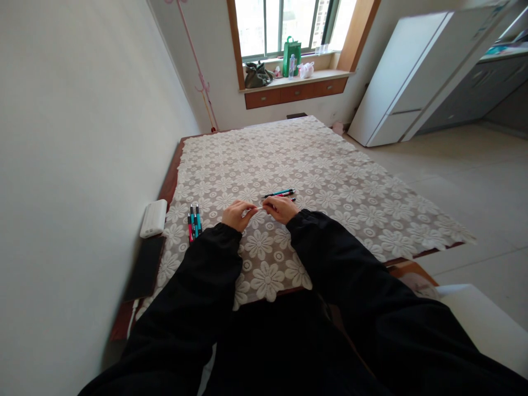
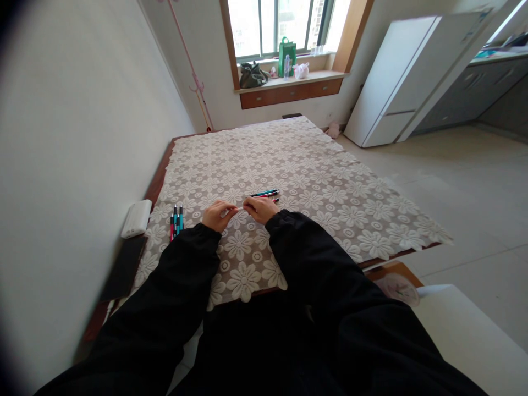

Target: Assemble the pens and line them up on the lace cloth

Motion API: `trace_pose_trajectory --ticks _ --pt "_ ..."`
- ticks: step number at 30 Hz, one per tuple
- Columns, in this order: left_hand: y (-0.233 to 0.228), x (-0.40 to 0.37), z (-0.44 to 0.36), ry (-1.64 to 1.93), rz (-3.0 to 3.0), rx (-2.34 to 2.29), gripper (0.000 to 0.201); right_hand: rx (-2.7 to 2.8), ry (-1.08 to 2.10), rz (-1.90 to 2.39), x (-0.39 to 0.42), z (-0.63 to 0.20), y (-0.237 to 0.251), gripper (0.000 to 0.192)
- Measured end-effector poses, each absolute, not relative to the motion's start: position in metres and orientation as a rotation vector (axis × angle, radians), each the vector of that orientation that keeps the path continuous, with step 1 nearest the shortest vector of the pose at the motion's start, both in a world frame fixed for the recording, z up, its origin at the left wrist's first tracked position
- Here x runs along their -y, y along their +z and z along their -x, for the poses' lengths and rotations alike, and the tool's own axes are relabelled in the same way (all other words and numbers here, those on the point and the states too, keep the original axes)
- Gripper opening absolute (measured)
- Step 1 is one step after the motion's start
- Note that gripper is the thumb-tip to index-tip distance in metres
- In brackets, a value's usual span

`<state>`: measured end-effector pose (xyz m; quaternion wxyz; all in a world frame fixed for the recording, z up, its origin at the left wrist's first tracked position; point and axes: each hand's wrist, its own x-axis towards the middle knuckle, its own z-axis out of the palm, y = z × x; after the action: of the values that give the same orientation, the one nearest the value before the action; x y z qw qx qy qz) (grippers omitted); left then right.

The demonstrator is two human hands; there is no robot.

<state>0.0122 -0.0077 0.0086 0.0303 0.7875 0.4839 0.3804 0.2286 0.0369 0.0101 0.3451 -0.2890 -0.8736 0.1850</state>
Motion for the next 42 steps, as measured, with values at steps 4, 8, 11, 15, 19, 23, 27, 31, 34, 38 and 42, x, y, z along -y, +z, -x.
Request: trace_pose_trajectory --ticks 4,8,11,15,19,23,27,31,34,38,42 --pt "0.0076 0.0075 -0.0118 1.142 -2.423 -1.495 0.022 2.252 0.479 0.729 -0.0387 -0.2278 0.0074 0.01" --pt "0.0063 0.0071 -0.0108 1.12 -2.43 -1.499 0.023 2.253 0.486 0.705 -0.0383 -0.2272 0.0072 0.009" --pt "0.0064 0.0071 -0.0107 1.135 -2.434 -1.489 0.021 2.276 0.496 0.693 -0.037 -0.2275 0.0088 0.011" --pt "0.0082 0.0077 -0.0117 1.175 -2.435 -1.475 0.019 2.286 0.511 0.701 -0.0372 -0.2278 0.0083 0.012" --pt "0.0099 0.0087 -0.0122 1.157 -2.431 -1.478 0.023 2.273 0.505 0.698 -0.0382 -0.2274 0.0067 0.009" --pt "0.0102 0.0085 -0.0119 1.136 -2.439 -1.481 0.023 2.264 0.51 0.722 -0.037 -0.2271 0.0069 0.009" --pt "0.009 0.0079 -0.0119 1.163 -2.428 -1.469 0.019 2.272 0.56 0.743 -0.0354 -0.2275 0.008 0.012" --pt "0.0084 0.0084 -0.0124 1.175 -2.427 -1.438 0.017 2.301 0.552 0.747 -0.0349 -0.2281 0.0096 0.018" --pt "0.0091 0.0097 -0.0129 1.19 -2.431 -1.42 0.017 2.324 0.525 0.735 -0.035 -0.2283 0.0096 0.019" --pt "0.0096 0.0122 -0.0136 1.199 -2.42 -1.406 0.015 2.337 0.483 0.705 -0.0351 -0.2279 0.0065 0.021" --pt "0.0101 0.0154 -0.0148 1.176 -2.416 -1.39 0.013 2.354 0.477 0.715 -0.0333 -0.2278 0.0038 0.022"
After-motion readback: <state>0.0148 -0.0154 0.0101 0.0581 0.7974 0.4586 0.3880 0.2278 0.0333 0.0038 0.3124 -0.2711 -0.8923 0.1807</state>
